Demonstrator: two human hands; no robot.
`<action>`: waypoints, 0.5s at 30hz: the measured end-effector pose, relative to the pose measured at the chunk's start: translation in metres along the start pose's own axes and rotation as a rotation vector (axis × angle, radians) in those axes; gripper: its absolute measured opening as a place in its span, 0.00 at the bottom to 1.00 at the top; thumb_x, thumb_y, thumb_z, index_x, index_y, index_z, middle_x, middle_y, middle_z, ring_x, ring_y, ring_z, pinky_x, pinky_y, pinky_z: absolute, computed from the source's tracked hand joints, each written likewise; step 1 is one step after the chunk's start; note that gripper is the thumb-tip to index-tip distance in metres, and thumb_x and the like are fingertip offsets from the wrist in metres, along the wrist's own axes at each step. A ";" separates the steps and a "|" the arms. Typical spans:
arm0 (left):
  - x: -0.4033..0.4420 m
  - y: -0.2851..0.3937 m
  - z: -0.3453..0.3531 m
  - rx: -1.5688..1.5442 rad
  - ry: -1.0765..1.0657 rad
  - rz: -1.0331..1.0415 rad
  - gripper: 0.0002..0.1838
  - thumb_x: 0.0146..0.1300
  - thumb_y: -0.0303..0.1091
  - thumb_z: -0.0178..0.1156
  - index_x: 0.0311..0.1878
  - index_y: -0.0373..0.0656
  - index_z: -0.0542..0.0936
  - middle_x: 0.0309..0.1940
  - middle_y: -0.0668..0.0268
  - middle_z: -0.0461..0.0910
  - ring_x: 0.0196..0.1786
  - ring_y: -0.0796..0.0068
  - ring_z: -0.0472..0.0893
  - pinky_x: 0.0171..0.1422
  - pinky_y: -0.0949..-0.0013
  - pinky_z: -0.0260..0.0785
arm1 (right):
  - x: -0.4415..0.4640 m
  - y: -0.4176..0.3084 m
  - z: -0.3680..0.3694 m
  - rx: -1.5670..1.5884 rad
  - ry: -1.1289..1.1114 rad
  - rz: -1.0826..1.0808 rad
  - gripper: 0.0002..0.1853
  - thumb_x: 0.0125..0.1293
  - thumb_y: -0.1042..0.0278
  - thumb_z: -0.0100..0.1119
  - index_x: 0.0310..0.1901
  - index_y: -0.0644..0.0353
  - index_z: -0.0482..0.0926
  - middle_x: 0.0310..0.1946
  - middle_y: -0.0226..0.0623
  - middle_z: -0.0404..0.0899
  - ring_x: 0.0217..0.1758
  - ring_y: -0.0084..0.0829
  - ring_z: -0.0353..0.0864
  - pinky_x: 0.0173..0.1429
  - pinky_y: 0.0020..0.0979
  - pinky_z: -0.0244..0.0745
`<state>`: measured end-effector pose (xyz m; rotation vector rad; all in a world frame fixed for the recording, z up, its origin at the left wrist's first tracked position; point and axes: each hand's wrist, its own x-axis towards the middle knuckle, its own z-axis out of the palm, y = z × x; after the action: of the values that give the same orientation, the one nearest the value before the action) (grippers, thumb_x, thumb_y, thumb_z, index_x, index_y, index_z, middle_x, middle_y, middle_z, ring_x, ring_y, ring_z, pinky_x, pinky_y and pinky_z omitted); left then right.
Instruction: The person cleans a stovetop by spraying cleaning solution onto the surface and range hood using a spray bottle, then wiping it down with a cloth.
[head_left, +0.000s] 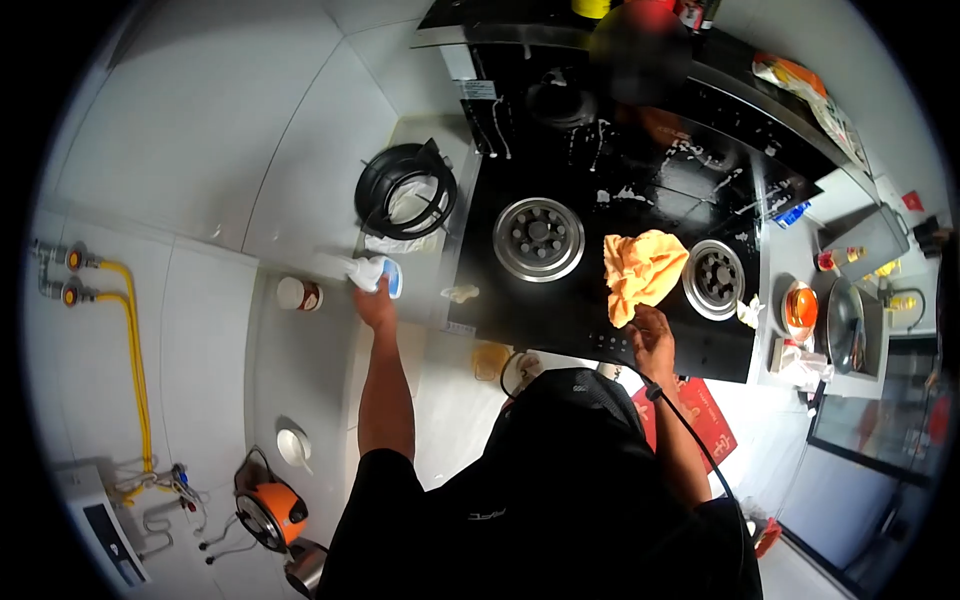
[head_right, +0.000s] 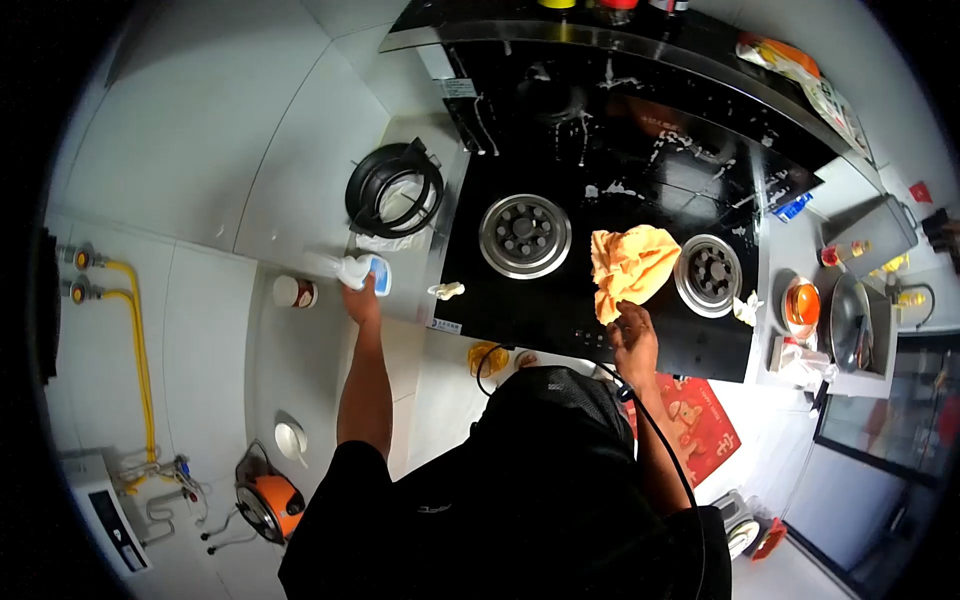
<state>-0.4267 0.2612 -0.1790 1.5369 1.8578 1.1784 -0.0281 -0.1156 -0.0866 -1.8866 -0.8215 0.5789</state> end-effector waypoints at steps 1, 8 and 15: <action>0.000 0.012 -0.007 0.062 0.011 0.152 0.25 0.61 0.47 0.74 0.53 0.37 0.86 0.51 0.53 0.88 0.55 0.52 0.86 0.60 0.54 0.75 | -0.003 -0.009 0.004 0.004 0.014 0.008 0.19 0.67 0.85 0.62 0.60 0.69 0.79 0.59 0.42 0.77 0.56 0.35 0.83 0.61 0.31 0.79; -0.064 0.097 -0.016 0.139 -0.065 0.488 0.19 0.57 0.34 0.75 0.50 0.37 0.86 0.47 0.52 0.84 0.50 0.44 0.83 0.57 0.49 0.75 | 0.000 -0.079 0.015 0.148 -0.115 -0.127 0.25 0.67 0.68 0.71 0.64 0.61 0.79 0.60 0.43 0.79 0.51 0.35 0.86 0.50 0.32 0.83; -0.204 0.263 0.017 0.206 -0.594 0.825 0.16 0.50 0.38 0.75 0.40 0.42 0.85 0.38 0.55 0.83 0.43 0.46 0.84 0.48 0.48 0.76 | 0.040 -0.145 0.023 0.185 -0.008 -0.519 0.47 0.61 0.57 0.78 0.79 0.55 0.62 0.71 0.55 0.70 0.67 0.49 0.77 0.71 0.41 0.73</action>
<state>-0.2106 0.0773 -0.0051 2.5473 0.9776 0.6724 -0.0598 -0.0272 0.0326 -1.4261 -1.1686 0.3229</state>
